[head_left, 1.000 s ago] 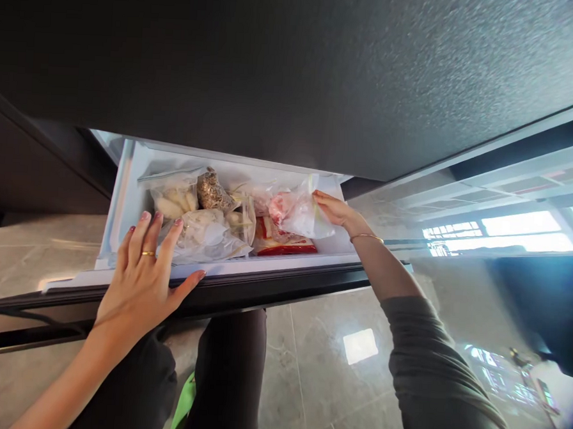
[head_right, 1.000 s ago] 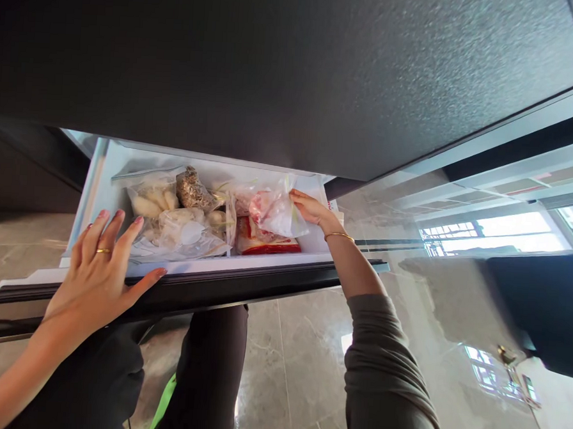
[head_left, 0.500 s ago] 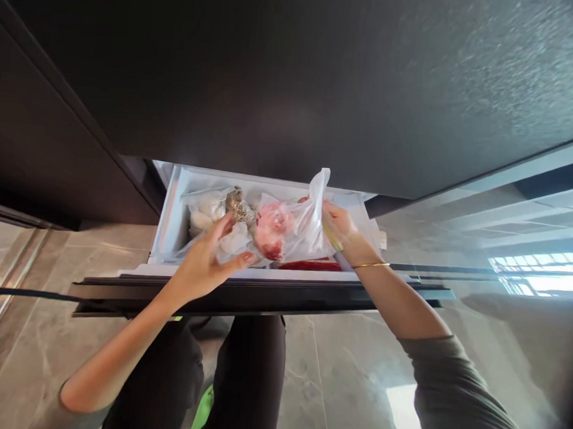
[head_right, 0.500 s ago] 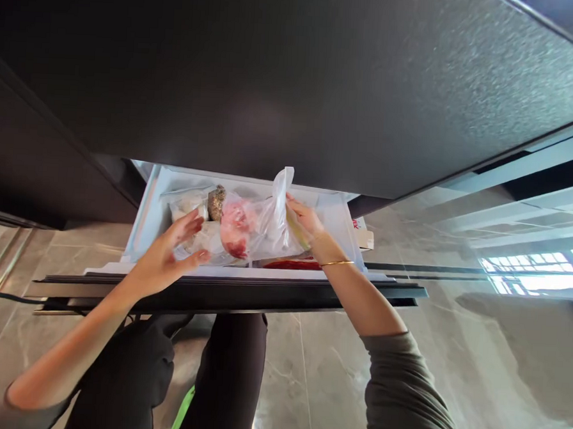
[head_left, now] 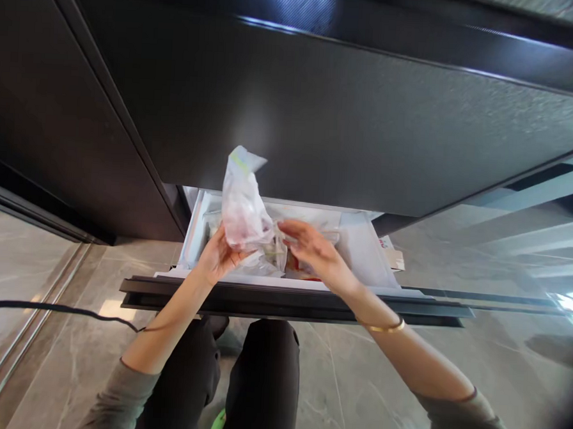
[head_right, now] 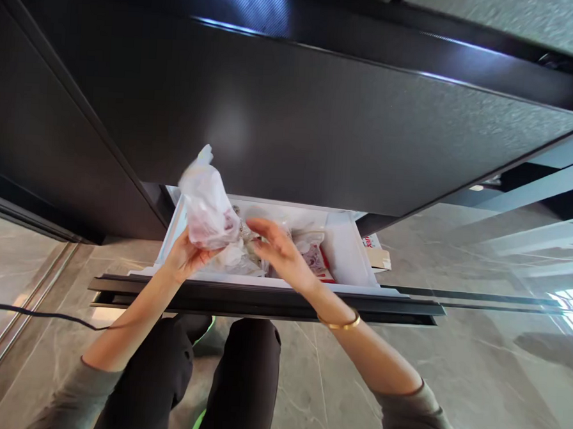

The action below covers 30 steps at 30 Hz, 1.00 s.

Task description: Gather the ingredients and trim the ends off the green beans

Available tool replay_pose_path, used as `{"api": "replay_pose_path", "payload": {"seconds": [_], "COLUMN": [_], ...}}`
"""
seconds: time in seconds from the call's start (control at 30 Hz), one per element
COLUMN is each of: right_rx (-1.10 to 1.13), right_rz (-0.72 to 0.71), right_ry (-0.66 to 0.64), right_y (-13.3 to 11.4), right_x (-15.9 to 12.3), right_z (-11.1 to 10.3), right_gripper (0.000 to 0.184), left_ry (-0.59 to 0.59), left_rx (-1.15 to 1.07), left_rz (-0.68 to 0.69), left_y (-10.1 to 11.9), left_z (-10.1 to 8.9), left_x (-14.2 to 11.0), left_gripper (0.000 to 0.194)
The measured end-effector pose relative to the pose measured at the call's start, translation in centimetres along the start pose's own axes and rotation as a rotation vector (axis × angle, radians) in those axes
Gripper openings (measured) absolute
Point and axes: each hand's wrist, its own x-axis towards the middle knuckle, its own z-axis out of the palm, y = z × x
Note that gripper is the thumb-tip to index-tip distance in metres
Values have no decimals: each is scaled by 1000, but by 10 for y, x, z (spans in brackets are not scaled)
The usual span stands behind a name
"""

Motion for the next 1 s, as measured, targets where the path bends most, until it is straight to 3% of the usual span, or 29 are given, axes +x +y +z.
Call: {"api": "replay_pose_path", "payload": {"seconds": [0.13,0.2,0.37,0.6,0.73,0.9,1.0], "right_rx": [-599,-822,-1097,-1279,-1290,-1243,-1187], "right_rz": [-68,-66,-112,-131,-137,-96,-63], "right_ry": [-81,-52,84,311,365,359,423], "right_y": [27,44,75,119,135,139,139], "right_x": [-65,-93,-122,-124,-118,-86,-58], "right_z": [22,31,43,57,57,43,38], "right_gripper": [32,33,37,71,76,80,85], "left_ry": [-3,13,9,56,55,61,59], "left_rx": [-108,-108,-7,111,156,196,207], "left_rz": [35,70,180,329,388,456,490], "left_y": [13,15,10,7,6,3,-2], "left_z": [5,5,0,-11,-7,10,19], "left_x": [-7,-8,-5,-5,-10,-23,-33], "left_gripper": [37,36,33,46,48,45,46]}}
